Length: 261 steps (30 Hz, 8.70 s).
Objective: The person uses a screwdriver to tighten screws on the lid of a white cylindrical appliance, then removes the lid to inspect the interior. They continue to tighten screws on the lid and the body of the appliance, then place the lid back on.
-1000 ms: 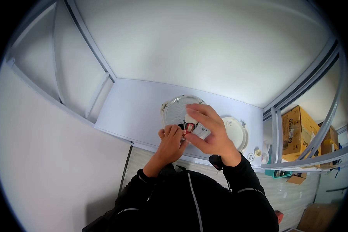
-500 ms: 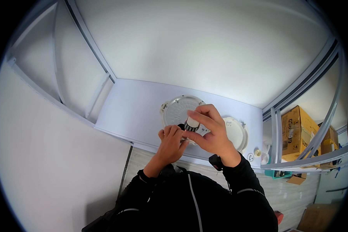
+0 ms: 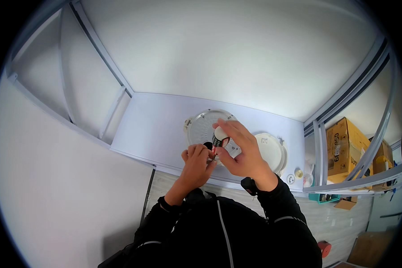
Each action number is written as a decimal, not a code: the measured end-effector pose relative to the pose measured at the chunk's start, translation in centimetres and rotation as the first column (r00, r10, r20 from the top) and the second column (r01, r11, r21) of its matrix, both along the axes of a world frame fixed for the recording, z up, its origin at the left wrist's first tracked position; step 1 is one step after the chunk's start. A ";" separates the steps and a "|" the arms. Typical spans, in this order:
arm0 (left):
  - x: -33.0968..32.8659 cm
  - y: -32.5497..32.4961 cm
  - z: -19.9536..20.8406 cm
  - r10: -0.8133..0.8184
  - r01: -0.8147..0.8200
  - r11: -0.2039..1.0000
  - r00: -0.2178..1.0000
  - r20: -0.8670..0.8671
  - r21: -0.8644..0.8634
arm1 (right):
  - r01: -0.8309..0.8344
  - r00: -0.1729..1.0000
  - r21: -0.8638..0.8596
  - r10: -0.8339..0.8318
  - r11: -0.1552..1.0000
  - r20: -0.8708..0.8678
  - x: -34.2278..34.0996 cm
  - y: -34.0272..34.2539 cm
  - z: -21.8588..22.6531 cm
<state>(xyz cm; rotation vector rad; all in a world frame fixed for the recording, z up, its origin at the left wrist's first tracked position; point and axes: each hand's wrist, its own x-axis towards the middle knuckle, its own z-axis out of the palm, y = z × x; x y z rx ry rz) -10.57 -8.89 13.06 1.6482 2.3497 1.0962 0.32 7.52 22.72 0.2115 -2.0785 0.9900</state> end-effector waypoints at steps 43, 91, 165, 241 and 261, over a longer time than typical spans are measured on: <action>-0.6 1.0 1.2 0.049 -0.042 0.996 0.995 -0.088 0.078 | 0.066 0.971 -0.130 -0.094 0.989 -0.220 0.7 2.3 -0.3; -1.2 -1.0 -2.1 0.170 -0.110 0.963 0.956 -0.241 0.244 | 0.050 0.992 -0.232 -0.076 0.971 -0.101 0.4 -1.9 -3.5; -14.7 -1.8 -1.4 -0.413 0.447 0.874 0.890 -0.195 0.189 | 0.501 0.845 -0.204 -0.526 0.841 -0.094 -8.7 -11.9 0.4; -15.0 -1.8 -0.5 -0.454 0.470 0.880 0.876 -0.162 0.074 | 0.562 0.821 0.190 -0.571 0.805 -0.010 -7.8 -10.3 3.2; -14.9 -1.6 -0.6 -0.436 0.458 0.881 0.882 -0.180 0.114 | 0.508 0.860 0.161 -0.510 0.846 -0.031 -7.6 -10.0 2.7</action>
